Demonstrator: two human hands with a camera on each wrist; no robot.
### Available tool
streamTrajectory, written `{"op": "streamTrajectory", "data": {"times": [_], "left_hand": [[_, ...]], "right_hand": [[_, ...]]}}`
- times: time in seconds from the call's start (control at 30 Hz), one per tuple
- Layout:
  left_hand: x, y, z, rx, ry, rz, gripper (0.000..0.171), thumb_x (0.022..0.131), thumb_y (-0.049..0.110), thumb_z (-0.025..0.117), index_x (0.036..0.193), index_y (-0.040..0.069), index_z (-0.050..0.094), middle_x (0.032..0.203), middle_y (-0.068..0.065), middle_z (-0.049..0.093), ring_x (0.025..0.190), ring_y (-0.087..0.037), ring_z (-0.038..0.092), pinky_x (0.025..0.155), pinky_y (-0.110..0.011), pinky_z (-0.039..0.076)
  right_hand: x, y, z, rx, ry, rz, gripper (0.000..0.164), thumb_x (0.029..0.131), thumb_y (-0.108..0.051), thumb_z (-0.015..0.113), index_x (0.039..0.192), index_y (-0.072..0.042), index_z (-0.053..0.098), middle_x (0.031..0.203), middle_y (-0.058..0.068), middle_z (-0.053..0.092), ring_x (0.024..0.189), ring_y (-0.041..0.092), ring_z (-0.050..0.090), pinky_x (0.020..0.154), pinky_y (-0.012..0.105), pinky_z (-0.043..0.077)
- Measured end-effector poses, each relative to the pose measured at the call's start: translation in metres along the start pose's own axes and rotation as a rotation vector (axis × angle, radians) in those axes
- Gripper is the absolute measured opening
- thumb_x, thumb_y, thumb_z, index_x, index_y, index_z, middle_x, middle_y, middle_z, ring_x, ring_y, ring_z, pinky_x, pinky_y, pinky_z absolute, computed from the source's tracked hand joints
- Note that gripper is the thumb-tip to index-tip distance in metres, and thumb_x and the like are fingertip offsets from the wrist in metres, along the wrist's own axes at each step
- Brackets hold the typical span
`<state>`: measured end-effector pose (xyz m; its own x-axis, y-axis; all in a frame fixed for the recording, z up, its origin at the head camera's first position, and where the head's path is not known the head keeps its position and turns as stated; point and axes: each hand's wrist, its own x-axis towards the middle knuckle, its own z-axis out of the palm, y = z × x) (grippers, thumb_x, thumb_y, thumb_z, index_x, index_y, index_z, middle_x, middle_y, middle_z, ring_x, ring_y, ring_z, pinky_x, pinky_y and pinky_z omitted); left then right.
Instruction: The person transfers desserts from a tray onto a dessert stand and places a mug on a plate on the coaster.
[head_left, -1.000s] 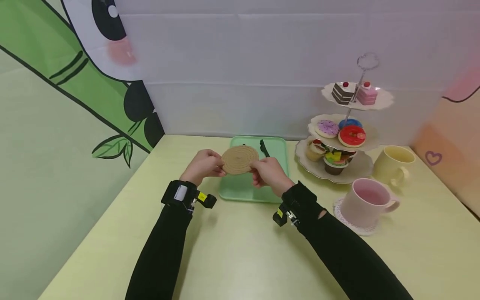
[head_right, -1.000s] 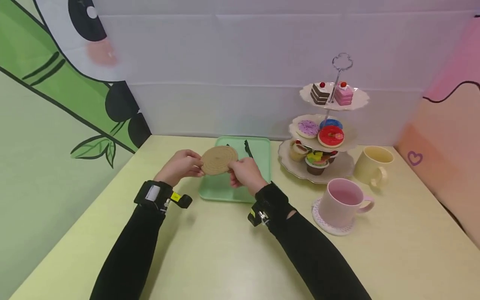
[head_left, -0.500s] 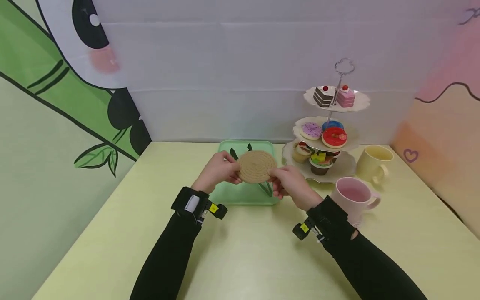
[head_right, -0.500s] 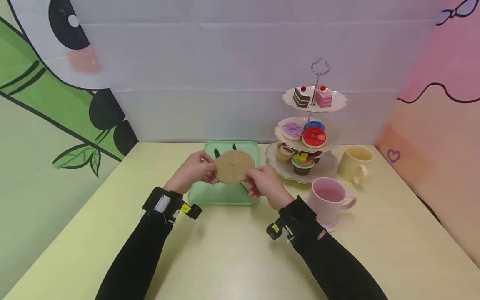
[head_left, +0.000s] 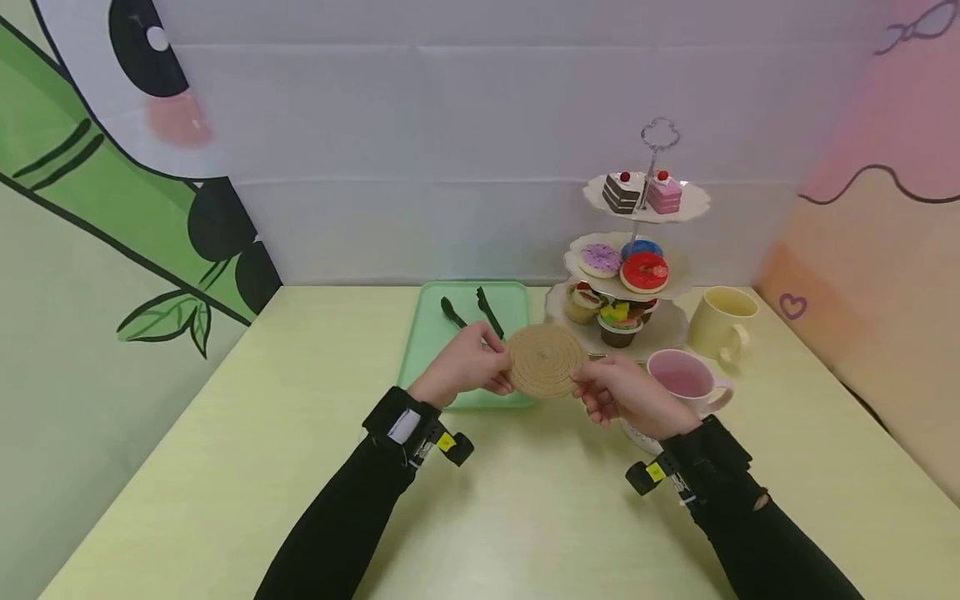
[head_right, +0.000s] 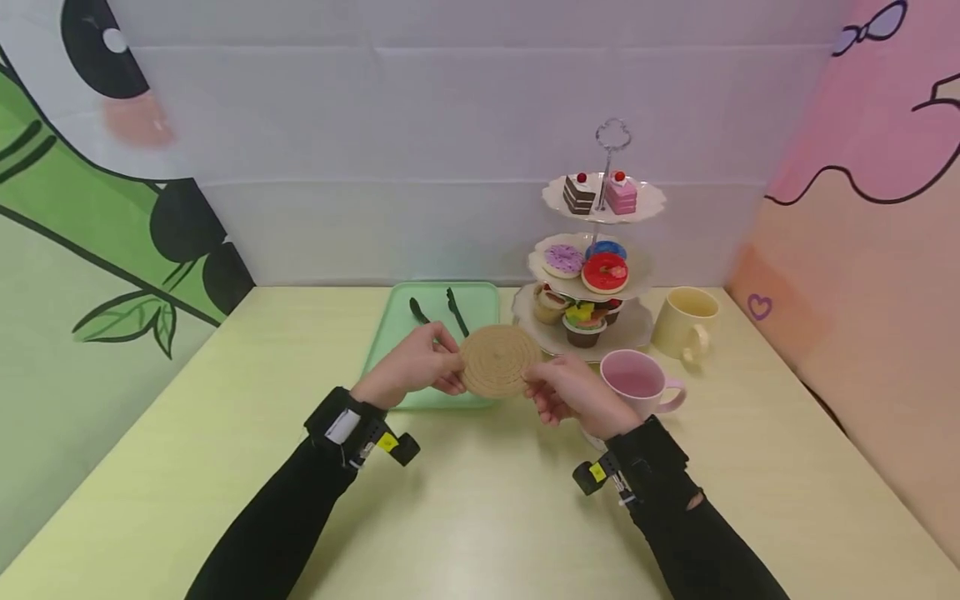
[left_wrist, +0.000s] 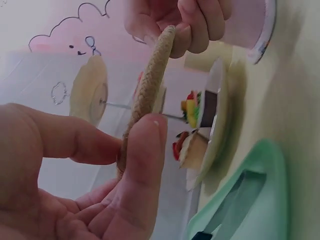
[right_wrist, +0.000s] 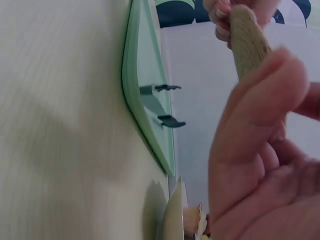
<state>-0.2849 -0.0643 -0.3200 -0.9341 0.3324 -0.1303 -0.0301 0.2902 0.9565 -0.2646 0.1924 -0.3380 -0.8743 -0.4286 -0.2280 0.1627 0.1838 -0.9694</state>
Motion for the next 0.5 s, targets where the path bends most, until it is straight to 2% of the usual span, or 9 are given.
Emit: {"op": "streamTrajectory", "data": {"times": [0.13, 0.23, 0.5], "left_hand": [[0.001, -0.006, 0.006, 0.006, -0.042, -0.044, 0.016, 0.097, -0.001, 0.056, 0.108, -0.002, 0.045, 0.081, -0.019, 0.072, 0.061, -0.017, 0.07, 0.069, -0.035, 0.061], [0.001, -0.007, 0.009, 0.018, -0.055, -0.058, 0.016, 0.096, -0.001, 0.057, 0.107, -0.002, 0.045, 0.081, -0.02, 0.071, 0.061, -0.017, 0.07, 0.069, -0.036, 0.061], [0.004, -0.013, 0.021, 0.082, -0.103, -0.052, 0.012, 0.091, -0.008, 0.058, 0.098, -0.004, 0.049, 0.076, -0.019, 0.07, 0.059, -0.018, 0.069, 0.064, -0.035, 0.06]], "right_hand": [[-0.007, 0.007, -0.008, -0.021, -0.078, 0.015, 0.028, 0.102, -0.021, 0.058, 0.088, 0.003, 0.063, 0.066, 0.004, 0.057, 0.056, 0.014, 0.057, 0.055, 0.024, 0.049], [-0.011, 0.008, -0.01, -0.031, -0.099, 0.037, 0.03, 0.102, -0.022, 0.058, 0.089, 0.005, 0.062, 0.066, 0.004, 0.058, 0.056, 0.014, 0.058, 0.055, 0.024, 0.05], [-0.026, 0.007, -0.004, -0.208, -0.018, 0.14, 0.037, 0.1, -0.03, 0.06, 0.085, 0.004, 0.063, 0.063, 0.006, 0.058, 0.051, 0.015, 0.056, 0.05, 0.026, 0.049]]}}
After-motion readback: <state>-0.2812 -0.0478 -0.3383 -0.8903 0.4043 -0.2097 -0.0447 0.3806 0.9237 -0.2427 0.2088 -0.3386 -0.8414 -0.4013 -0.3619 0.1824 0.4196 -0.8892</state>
